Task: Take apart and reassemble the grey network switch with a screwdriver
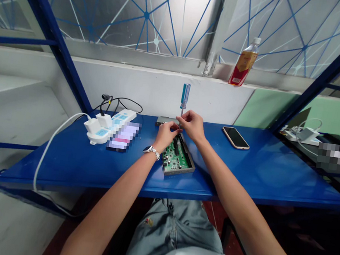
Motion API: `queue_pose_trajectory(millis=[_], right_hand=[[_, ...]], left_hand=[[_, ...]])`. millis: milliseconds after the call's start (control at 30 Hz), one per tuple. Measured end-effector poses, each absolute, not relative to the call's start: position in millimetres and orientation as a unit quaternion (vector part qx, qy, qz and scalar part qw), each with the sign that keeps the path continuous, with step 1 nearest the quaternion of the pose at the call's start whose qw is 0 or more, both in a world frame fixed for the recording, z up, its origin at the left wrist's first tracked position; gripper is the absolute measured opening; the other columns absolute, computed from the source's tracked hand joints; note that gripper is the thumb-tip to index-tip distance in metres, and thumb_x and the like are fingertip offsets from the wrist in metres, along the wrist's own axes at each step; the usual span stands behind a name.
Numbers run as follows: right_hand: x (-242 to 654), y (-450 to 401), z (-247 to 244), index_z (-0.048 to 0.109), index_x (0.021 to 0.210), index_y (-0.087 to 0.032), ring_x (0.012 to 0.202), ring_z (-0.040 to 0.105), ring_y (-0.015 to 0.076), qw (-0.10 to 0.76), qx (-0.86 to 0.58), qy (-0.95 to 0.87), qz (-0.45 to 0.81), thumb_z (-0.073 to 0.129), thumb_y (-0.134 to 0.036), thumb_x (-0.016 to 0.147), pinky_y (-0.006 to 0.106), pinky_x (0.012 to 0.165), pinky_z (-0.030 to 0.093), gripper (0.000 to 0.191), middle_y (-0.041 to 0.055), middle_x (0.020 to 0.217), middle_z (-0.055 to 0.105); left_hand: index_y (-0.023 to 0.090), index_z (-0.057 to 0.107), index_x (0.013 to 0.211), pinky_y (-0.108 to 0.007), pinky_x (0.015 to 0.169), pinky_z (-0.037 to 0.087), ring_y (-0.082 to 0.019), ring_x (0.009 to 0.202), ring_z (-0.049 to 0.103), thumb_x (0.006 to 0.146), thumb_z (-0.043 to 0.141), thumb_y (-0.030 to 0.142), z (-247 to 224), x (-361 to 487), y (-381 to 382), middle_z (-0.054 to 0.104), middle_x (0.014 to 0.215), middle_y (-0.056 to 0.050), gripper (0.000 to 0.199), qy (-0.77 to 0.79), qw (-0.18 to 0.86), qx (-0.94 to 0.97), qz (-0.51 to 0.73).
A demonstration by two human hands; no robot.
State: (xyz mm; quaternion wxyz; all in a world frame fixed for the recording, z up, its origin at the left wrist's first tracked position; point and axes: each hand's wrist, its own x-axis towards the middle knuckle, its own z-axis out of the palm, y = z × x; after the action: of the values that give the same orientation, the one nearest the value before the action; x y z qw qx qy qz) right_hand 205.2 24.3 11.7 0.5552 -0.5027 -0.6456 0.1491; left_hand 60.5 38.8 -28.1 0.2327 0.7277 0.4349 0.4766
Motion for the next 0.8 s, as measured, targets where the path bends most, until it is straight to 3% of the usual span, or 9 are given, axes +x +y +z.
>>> queue_pose_trajectory(millis=[233, 500, 800], right_hand=[[211.4, 23.7, 17.4, 0.074, 0.106, -0.017, 0.076, 0.07, 0.0183, 0.522, -0.422, -0.708, 0.218, 0.061, -0.037, 0.089, 0.031, 0.072, 0.054, 0.029, 0.0076, 0.097, 0.078], [213.5, 17.4, 20.9, 0.079, 0.083, -0.017, 0.074, 0.072, 0.021, 0.537, -0.457, -0.698, 0.126, 0.067, -0.031, 0.085, 0.032, 0.075, 0.052, 0.019, 0.0056, 0.078, 0.078], [204.7, 13.6, 18.9, 0.076, 0.077, -0.016, 0.066, 0.066, 0.0188, 0.549, -0.503, -0.661, 0.093, 0.069, -0.037, 0.084, 0.03, 0.068, 0.049, 0.024, 0.0039, 0.067, 0.072]], left_hand=[[0.016, 0.079, 0.086, -0.032, 0.083, 0.055, -0.023, 0.086, 0.075, 0.087, 0.074, 0.027, -21.5, 57.4, 33.6, 0.081, 0.09, -0.008, 0.012, 0.416, 0.231, 0.75, 0.46], [0.018, 0.082, 0.094, -0.036, 0.094, 0.054, -0.026, 0.098, 0.075, 0.087, 0.07, 0.02, -20.7, 57.6, 31.7, 0.082, 0.101, -0.007, 0.013, 0.395, 0.239, 0.764, 0.451], [0.016, 0.082, 0.096, -0.035, 0.093, 0.054, -0.027, 0.096, 0.075, 0.09, 0.064, 0.015, -23.2, 57.5, 33.5, 0.082, 0.099, -0.008, 0.019, 0.371, 0.269, 0.772, 0.441]])
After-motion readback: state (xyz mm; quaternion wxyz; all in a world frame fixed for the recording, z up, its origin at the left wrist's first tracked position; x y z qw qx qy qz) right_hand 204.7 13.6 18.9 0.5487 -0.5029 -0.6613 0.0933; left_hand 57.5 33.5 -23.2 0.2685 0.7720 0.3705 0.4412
